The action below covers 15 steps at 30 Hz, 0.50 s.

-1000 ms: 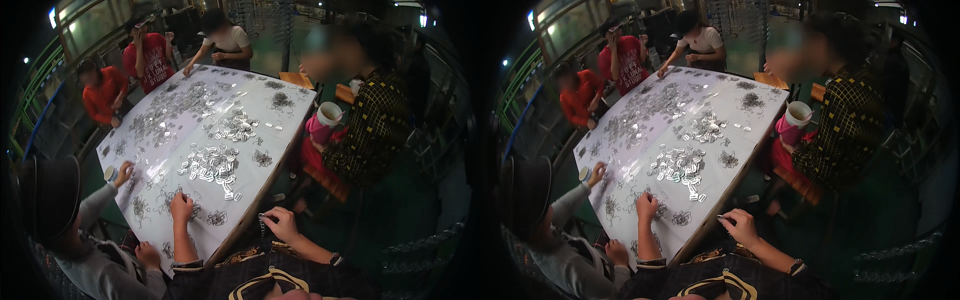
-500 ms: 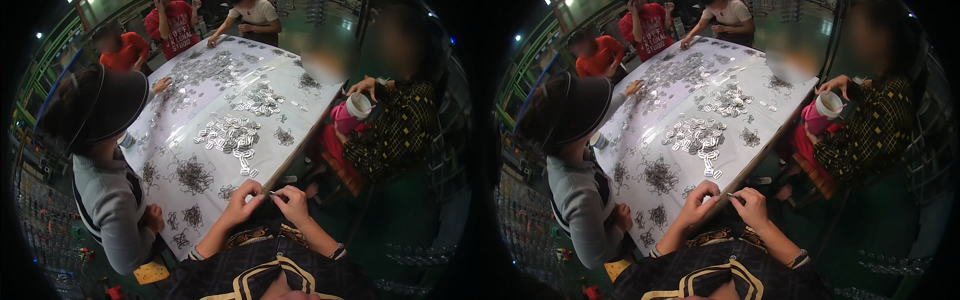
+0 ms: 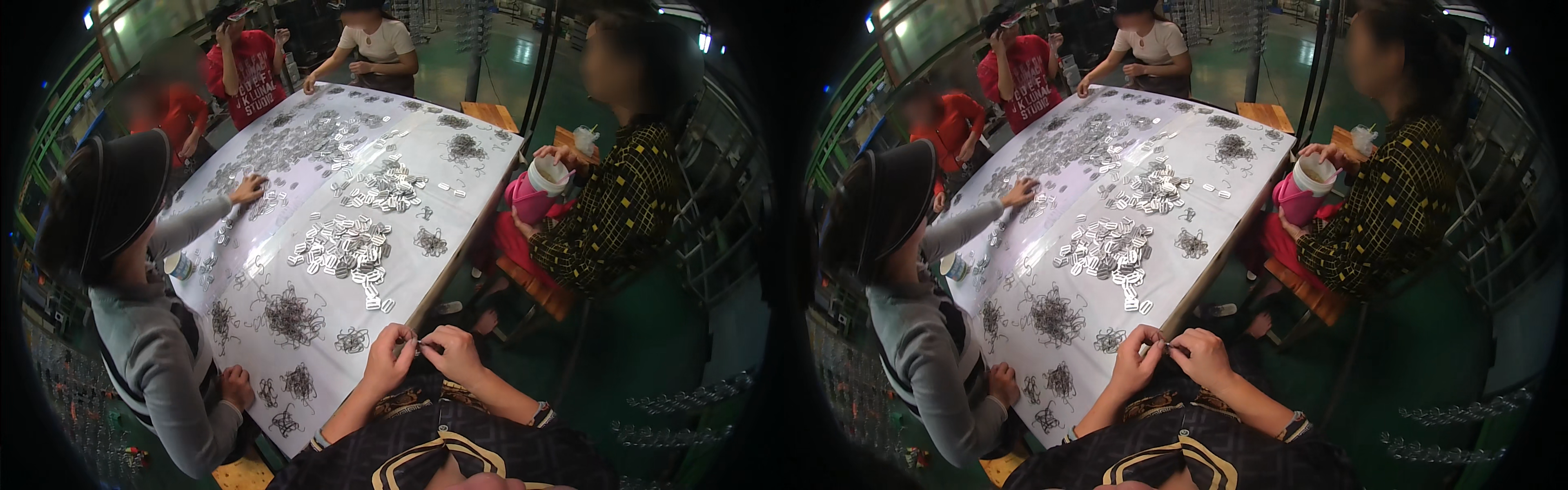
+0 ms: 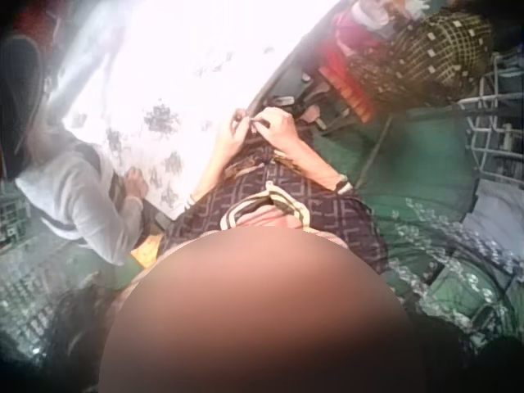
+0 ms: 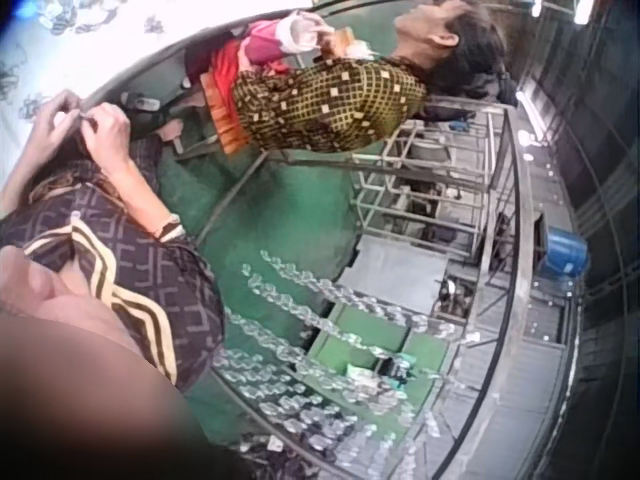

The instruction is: The person sits at a large table with several others and repeatedly picks up small metal components and wires, attaching them together by hand. The person continues this repetitive assembly process for the duration of the clip.

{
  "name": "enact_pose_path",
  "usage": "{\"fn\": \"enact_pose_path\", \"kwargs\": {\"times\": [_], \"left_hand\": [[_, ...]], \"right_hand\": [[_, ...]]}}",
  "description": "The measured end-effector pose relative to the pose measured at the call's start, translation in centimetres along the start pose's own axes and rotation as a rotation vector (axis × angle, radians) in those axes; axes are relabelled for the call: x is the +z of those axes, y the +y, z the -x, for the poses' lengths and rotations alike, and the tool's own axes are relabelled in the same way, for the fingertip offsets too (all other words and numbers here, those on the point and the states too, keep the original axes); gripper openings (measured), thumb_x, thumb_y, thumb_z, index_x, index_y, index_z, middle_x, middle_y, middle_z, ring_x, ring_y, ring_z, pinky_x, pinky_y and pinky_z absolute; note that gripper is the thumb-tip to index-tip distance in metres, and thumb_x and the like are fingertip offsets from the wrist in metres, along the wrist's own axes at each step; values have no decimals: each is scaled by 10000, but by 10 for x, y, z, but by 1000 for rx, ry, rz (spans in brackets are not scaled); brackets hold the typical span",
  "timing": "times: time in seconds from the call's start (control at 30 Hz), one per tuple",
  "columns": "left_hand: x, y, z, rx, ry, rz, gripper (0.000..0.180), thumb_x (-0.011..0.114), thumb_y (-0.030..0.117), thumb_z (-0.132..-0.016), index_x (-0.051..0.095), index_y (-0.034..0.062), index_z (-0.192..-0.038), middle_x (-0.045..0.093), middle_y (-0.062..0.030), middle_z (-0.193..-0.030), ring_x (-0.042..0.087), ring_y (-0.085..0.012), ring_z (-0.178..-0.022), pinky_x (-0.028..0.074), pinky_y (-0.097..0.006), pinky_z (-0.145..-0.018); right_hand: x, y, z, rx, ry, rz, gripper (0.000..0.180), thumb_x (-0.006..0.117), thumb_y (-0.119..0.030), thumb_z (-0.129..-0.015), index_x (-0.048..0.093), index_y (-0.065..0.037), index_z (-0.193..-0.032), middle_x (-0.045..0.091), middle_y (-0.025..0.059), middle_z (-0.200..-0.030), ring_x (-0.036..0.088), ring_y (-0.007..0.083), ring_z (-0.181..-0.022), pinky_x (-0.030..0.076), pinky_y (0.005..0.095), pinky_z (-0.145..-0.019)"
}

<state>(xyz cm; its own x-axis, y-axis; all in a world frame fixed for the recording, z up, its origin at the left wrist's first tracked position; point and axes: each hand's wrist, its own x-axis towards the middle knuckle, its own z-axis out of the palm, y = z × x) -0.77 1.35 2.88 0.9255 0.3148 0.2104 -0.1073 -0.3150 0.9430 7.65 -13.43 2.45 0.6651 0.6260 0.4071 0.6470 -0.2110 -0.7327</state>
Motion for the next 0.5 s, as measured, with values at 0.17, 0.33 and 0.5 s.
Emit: {"fn": "enact_pose_path", "kwargs": {"times": [0.17,0.33,0.5], "left_hand": [[6,3,10,7,9,-17,78,557,19,-905,546,-27,-966,650,-103,-901,604,-144,-828,490,-285,-778],[12,-4,14,62,17,94,84,581,9,-873,547,4,-950,659,-131,-933,647,-242,-840,506,-324,-741],[14,-7,17,130,-3,82,151,601,-16,-818,537,31,-946,639,-116,-935,614,-278,-866,472,-356,-793]], "right_hand": [[-1,1,4,-20,-23,-21,116,750,-85,-714,670,-35,-783,619,84,-710,605,271,-666,484,374,-616],[-11,10,7,-27,-49,-168,111,757,-87,-743,706,-28,-821,656,88,-747,635,237,-679,498,322,-627],[-19,30,10,116,27,-274,76,714,-72,-783,716,-14,-832,679,93,-767,656,189,-704,501,291,-640]]}}
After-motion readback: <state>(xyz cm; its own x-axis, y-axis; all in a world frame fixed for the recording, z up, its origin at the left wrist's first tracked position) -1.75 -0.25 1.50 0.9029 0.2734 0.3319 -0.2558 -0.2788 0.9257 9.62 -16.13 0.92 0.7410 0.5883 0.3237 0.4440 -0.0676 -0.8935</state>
